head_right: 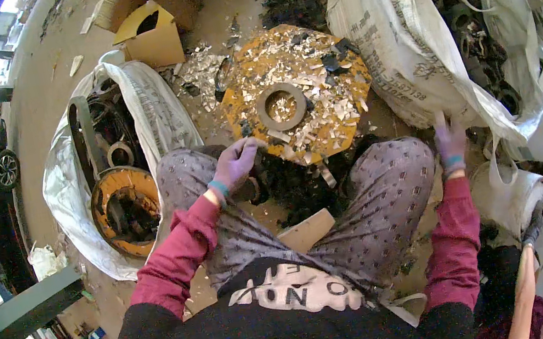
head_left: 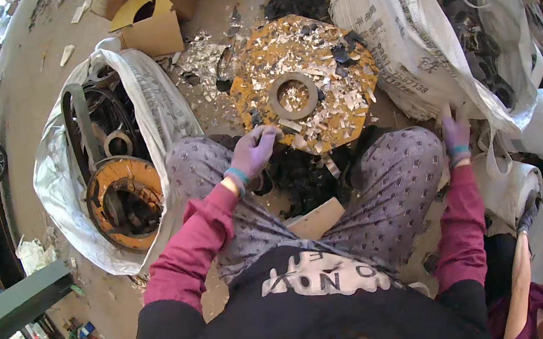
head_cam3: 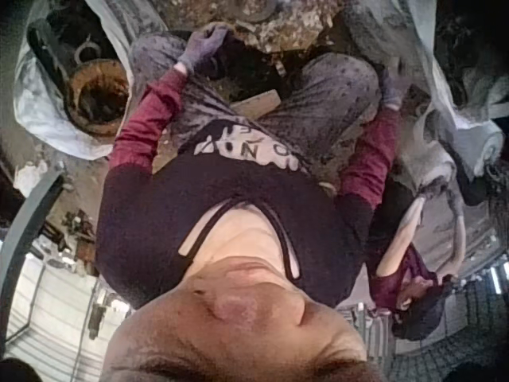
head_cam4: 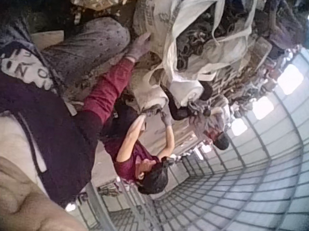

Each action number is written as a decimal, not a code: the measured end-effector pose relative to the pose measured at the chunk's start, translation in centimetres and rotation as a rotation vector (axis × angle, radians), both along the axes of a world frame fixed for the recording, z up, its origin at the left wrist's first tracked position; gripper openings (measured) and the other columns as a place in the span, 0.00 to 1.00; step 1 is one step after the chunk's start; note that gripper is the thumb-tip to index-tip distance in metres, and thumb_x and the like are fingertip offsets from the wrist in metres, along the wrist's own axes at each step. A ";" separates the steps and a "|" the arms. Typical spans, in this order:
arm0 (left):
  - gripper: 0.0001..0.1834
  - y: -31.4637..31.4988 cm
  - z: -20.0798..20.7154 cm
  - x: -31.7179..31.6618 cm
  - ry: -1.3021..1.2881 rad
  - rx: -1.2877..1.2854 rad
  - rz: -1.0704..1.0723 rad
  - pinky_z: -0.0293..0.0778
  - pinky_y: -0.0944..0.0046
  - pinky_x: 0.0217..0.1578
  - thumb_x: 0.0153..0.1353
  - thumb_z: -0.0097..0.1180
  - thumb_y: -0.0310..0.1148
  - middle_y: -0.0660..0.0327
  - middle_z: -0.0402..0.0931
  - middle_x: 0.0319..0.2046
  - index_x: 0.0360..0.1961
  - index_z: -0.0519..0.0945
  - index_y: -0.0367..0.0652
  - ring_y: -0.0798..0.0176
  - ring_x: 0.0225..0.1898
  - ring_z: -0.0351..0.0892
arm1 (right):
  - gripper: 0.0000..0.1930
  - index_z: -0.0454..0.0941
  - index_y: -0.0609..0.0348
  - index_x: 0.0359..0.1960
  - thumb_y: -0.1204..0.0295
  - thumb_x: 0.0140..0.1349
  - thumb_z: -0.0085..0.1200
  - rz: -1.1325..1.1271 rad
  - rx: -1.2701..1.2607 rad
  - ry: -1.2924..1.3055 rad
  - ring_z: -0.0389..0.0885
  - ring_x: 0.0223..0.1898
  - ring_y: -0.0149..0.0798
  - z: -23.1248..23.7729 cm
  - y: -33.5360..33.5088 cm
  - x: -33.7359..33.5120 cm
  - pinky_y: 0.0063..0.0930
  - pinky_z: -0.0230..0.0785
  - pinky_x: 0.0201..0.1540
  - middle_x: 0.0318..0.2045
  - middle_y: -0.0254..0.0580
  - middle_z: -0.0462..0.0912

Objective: Sorting and prying apart metal rings and components from a pile of scrap.

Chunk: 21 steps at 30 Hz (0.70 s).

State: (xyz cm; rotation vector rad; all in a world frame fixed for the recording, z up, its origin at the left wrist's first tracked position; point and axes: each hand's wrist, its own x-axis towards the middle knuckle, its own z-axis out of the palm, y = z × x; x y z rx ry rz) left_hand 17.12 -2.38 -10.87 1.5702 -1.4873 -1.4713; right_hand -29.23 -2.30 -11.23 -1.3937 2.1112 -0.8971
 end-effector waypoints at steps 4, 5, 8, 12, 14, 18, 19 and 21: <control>0.14 1.3 1.1 -0.5 0.219 0.198 0.133 0.59 0.79 0.24 0.64 0.43 0.39 0.75 0.69 0.23 0.36 0.79 0.45 0.81 0.21 0.60 | 0.20 0.74 0.59 0.46 0.67 0.49 0.55 0.374 -0.072 -0.254 0.77 0.35 0.41 6.4 -3.7 12.6 0.33 0.66 0.45 0.37 0.43 0.80; 0.13 1.7 0.5 -0.6 0.262 0.117 0.176 0.58 0.79 0.24 0.64 0.43 0.38 0.75 0.68 0.22 0.35 0.80 0.45 0.81 0.21 0.59 | 0.20 0.75 0.57 0.45 0.68 0.47 0.56 0.471 -0.040 -0.188 0.78 0.36 0.42 4.1 -4.7 15.3 0.34 0.65 0.46 0.37 0.42 0.80; 0.13 3.1 0.1 -0.6 0.282 0.061 0.251 0.66 0.74 0.35 0.63 0.46 0.38 0.70 0.75 0.28 0.34 0.78 0.40 0.76 0.31 0.68 | 0.20 0.77 0.51 0.41 0.56 0.48 0.55 0.757 -0.148 0.323 0.74 0.45 0.40 1.6 -5.3 24.4 0.36 0.56 0.53 0.36 0.40 0.79; 0.14 5.3 -2.0 0.5 0.224 -0.028 0.353 0.65 0.75 0.34 0.63 0.43 0.36 0.70 0.75 0.29 0.32 0.80 0.40 0.76 0.30 0.68 | 0.28 0.70 0.55 0.51 0.49 0.53 0.48 0.751 0.248 0.743 0.66 0.55 0.46 -0.5 -5.8 32.4 0.46 0.39 0.62 0.43 0.43 0.78; 0.15 5.6 -2.2 1.5 0.245 -0.032 0.330 0.66 0.71 0.44 0.63 0.42 0.36 0.64 0.78 0.33 0.32 0.80 0.39 0.70 0.38 0.73 | 0.31 0.70 0.60 0.50 0.47 0.53 0.48 0.752 0.254 0.752 0.65 0.56 0.52 -1.7 -5.8 34.6 0.49 0.33 0.64 0.38 0.46 0.80; 0.13 5.4 -1.7 1.3 0.342 -0.003 0.331 0.68 0.72 0.39 0.63 0.43 0.34 0.67 0.77 0.29 0.30 0.79 0.39 0.74 0.33 0.73 | 0.23 0.75 0.49 0.46 0.52 0.52 0.50 0.582 0.204 0.728 0.63 0.57 0.49 -4.9 -5.7 35.1 0.47 0.36 0.65 0.50 0.47 0.73; 0.13 5.3 -1.4 1.2 0.353 -0.003 0.349 0.68 0.72 0.39 0.63 0.43 0.34 0.67 0.77 0.29 0.30 0.79 0.39 0.74 0.33 0.72 | 0.21 0.77 0.52 0.42 0.55 0.51 0.51 0.654 0.217 0.725 0.65 0.55 0.49 -4.4 -6.1 34.7 0.43 0.43 0.63 0.46 0.48 0.76; 0.14 5.6 -1.2 1.5 0.322 0.060 0.379 0.68 0.73 0.38 0.63 0.43 0.36 0.67 0.77 0.28 0.31 0.79 0.39 0.74 0.32 0.72 | 0.18 0.79 0.55 0.37 0.58 0.48 0.55 0.722 0.252 0.679 0.69 0.51 0.50 -2.8 -6.4 34.6 0.40 0.52 0.60 0.42 0.50 0.78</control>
